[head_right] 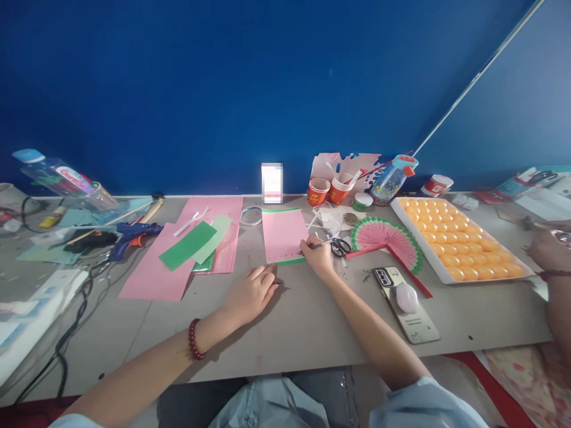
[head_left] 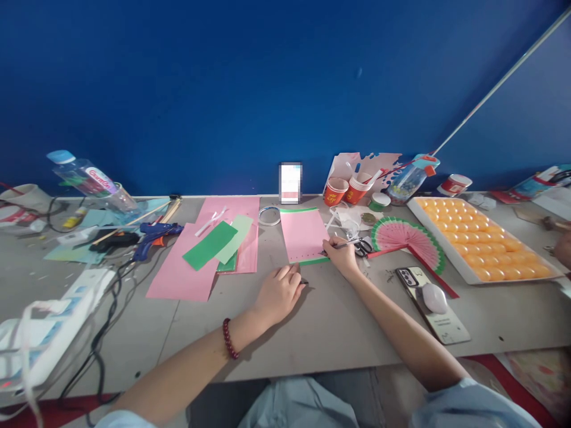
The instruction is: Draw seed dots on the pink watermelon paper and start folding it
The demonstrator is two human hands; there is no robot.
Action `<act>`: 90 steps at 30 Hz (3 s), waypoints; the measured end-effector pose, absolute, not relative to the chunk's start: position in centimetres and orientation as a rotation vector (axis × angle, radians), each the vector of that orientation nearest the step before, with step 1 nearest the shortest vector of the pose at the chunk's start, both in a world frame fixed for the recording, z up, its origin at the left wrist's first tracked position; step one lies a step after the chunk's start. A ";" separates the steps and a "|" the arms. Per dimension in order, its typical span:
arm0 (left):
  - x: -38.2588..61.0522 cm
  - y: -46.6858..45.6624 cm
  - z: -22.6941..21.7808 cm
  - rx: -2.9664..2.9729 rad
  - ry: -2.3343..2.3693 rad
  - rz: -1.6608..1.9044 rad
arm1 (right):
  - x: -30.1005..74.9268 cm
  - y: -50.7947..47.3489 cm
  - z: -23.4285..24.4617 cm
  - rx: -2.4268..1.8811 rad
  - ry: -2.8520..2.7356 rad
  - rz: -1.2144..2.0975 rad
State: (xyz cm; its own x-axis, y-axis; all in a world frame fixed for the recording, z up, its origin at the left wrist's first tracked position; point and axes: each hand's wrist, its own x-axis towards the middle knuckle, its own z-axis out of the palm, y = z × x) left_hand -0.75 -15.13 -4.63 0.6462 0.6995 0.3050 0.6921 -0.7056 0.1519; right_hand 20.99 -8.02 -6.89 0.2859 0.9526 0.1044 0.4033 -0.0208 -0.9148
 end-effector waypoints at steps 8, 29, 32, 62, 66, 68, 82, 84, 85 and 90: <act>-0.7 -15.2 -4.3 2.824 1.209 0.508 | 21.7 -8.1 -6.2 -1.598 -1.205 0.585; -0.7 -15.2 -4.2 2.804 1.186 0.530 | 22.3 -7.9 -6.2 -1.621 -1.275 0.628; -0.8 -15.2 -4.3 2.814 1.182 0.526 | 22.3 -7.9 -6.3 -1.629 -1.284 0.624; -0.7 -15.2 -4.5 2.832 1.194 0.509 | 23.0 -7.7 -6.1 -1.674 -1.265 0.506; -0.8 -15.2 -4.7 2.823 1.192 0.537 | 23.0 -7.7 -6.1 -1.688 -1.251 0.515; -0.8 -15.2 -4.7 2.816 1.197 0.538 | 23.0 -7.7 -6.1 -1.686 -1.250 0.529; -0.8 -15.1 -5.0 2.817 1.187 0.553 | 23.5 -7.7 -6.1 -1.697 -1.187 0.495; -0.8 -15.1 -4.9 2.827 1.186 0.547 | 23.6 -7.6 -6.2 -1.700 -1.185 0.504; -0.7 -15.1 -4.9 2.830 1.186 0.546 | 23.7 -7.5 -6.3 -1.701 -1.184 0.502; -0.8 -15.1 -4.8 2.823 1.191 0.541 | 23.6 -7.5 -6.3 -1.710 -1.179 0.482</act>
